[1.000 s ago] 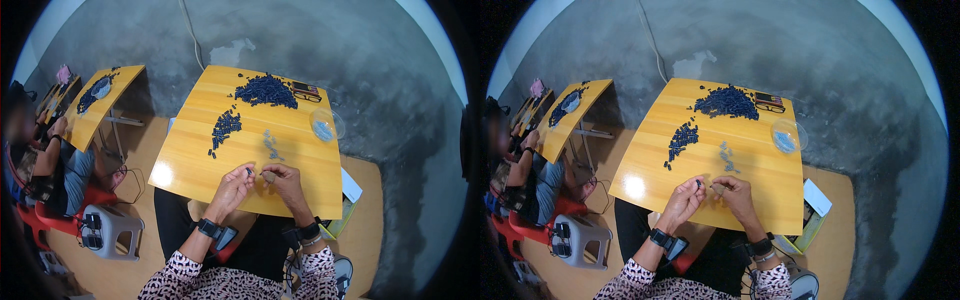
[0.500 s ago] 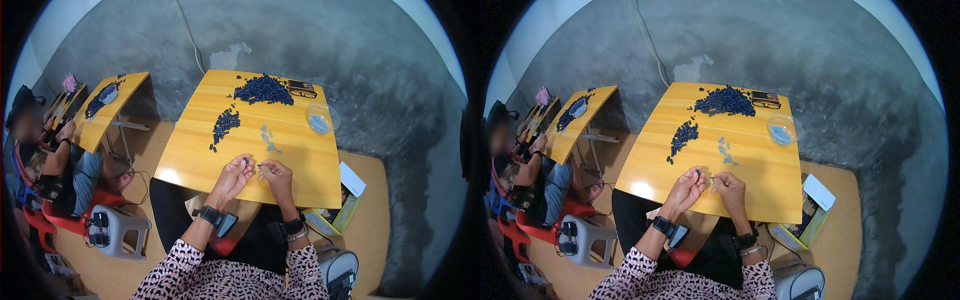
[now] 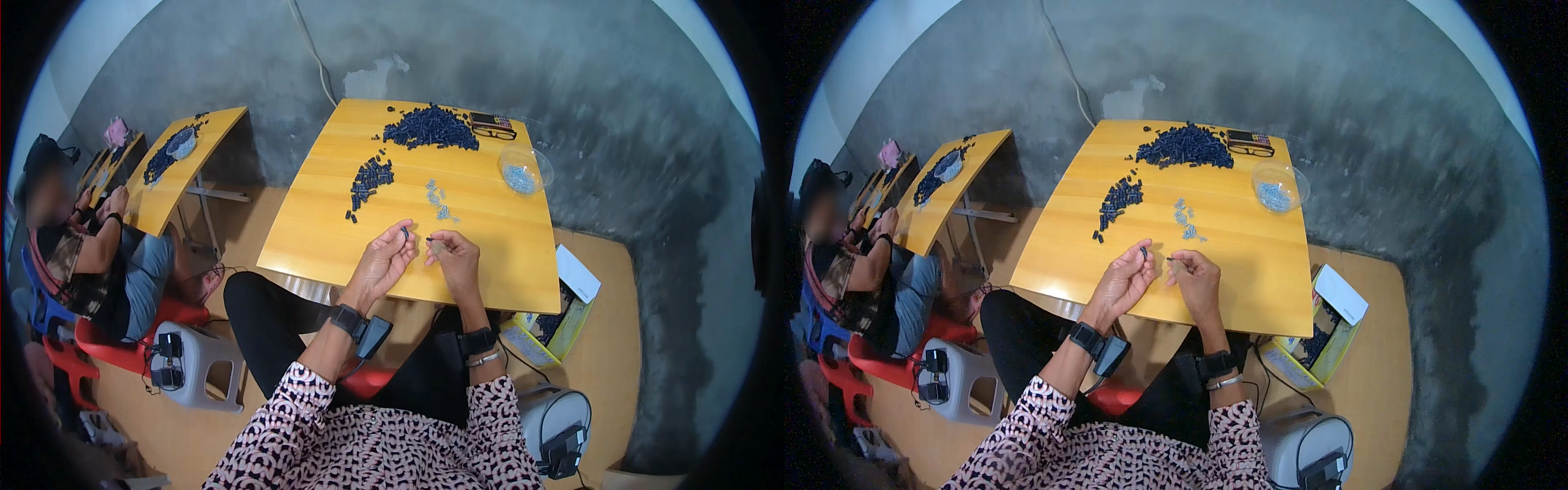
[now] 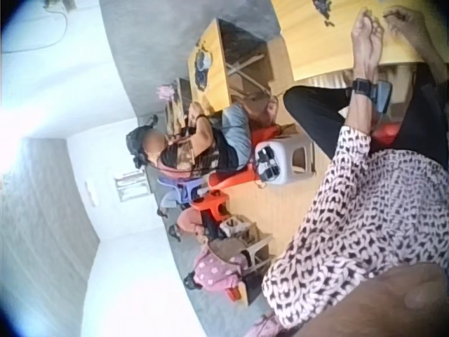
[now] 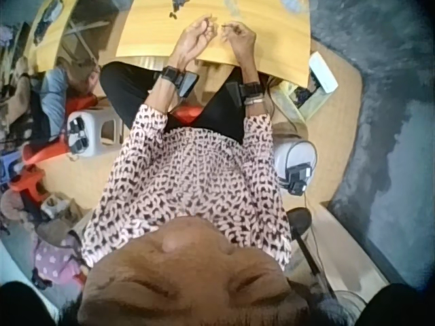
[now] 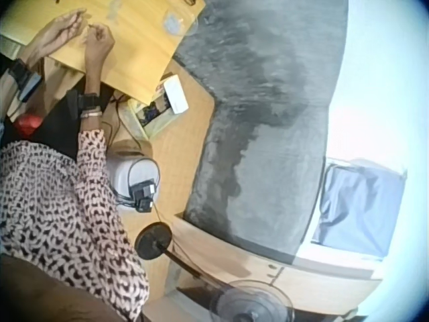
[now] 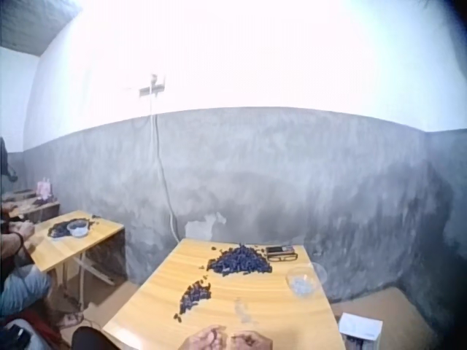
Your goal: Manually assembling small blue plastic parts with a silver component.
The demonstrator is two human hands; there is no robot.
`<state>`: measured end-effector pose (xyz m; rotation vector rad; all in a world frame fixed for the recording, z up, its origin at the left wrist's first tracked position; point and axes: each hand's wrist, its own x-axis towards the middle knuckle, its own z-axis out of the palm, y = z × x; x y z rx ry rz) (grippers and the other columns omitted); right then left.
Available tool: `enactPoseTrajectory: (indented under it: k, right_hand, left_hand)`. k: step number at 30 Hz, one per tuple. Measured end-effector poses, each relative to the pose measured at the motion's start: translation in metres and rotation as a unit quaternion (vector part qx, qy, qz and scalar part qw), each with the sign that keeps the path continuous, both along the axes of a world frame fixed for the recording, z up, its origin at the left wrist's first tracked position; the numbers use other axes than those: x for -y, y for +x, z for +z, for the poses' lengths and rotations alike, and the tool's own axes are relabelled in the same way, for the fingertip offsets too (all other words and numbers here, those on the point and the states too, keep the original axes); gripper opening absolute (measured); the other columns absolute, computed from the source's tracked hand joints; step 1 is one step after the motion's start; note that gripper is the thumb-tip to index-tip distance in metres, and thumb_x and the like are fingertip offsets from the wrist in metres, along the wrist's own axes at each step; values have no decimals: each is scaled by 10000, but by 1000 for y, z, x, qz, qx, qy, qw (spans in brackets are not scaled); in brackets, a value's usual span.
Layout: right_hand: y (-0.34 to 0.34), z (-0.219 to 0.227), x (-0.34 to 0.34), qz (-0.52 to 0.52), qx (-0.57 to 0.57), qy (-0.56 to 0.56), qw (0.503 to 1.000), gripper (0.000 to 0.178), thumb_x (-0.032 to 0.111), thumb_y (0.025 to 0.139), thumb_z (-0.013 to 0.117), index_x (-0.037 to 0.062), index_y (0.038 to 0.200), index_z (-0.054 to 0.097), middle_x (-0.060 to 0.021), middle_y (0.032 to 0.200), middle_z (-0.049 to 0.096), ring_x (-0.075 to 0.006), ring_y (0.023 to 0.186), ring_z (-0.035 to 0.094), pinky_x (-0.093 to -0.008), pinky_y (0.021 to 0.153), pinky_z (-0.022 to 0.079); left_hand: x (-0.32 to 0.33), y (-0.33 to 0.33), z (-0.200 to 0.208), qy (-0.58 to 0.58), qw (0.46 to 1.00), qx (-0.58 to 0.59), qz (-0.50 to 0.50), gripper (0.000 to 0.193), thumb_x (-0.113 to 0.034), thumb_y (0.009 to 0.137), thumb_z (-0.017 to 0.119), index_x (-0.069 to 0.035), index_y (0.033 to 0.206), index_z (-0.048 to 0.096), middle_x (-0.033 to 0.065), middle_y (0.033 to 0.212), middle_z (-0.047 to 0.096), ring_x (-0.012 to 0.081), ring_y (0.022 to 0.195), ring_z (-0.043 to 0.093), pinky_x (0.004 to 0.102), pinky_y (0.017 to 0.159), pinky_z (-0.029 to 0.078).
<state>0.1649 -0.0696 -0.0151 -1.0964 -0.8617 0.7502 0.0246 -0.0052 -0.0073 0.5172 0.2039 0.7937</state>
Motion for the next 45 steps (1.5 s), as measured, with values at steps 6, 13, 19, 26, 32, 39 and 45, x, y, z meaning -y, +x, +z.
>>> enactPoseTrajectory:
  k: [6,13,19,26,32,39,45]
  right_hand:
    - [0,1,1,9,-17,-13,1000,114,-10,837,616,-66,937,605,-81,800,642,-105,619,595,-224,541,493]
    - [-1,4,2,7,-25,-5,1000,113,-17,840,608,-73,937,603,-93,816,647,-112,621,597,-228,542,502]
    - [-2,3,3,4,-28,-38,999,116,-26,838,597,-81,940,599,-102,811,646,-120,641,603,-240,567,523]
    - [-2,4,2,3,-25,-13,1000,116,-32,843,581,-75,948,605,-110,830,643,-125,663,606,-248,575,530]
    - [0,5,3,12,-37,-8,999,123,-26,843,589,-72,957,602,-105,847,641,-127,674,605,-246,573,531]
    - [0,6,7,22,-53,-17,998,126,-4,841,608,-59,955,606,-87,806,641,-118,647,603,-237,563,525]
    - [0,5,9,26,-40,-46,998,128,21,849,615,-52,954,609,-81,787,640,-111,607,596,-225,545,504]
  left_hand:
    - [-3,1,-4,-2,1000,4,-1,230,-58,911,542,24,1126,534,72,926,581,114,796,542,229,743,474]
    - [-3,0,0,6,1000,8,-9,175,-64,902,558,7,1062,559,71,939,592,116,799,548,231,734,474]
    - [0,-1,-4,5,1000,3,-12,175,-69,901,560,1,1062,561,74,947,595,115,807,552,232,730,478]
    - [-2,-2,0,7,1000,28,-8,152,-95,915,548,-21,1048,557,60,943,593,113,803,546,238,725,473]
    - [-2,1,1,-4,999,36,-13,143,-106,913,556,-47,1044,555,51,936,591,115,807,541,246,724,466]
    - [-1,1,0,-12,999,42,-7,143,-104,916,550,-50,1049,554,46,928,585,114,808,538,249,722,465]
    - [-3,0,-2,-8,999,51,-15,143,-93,923,531,-42,1056,539,48,920,570,123,823,530,241,728,461]
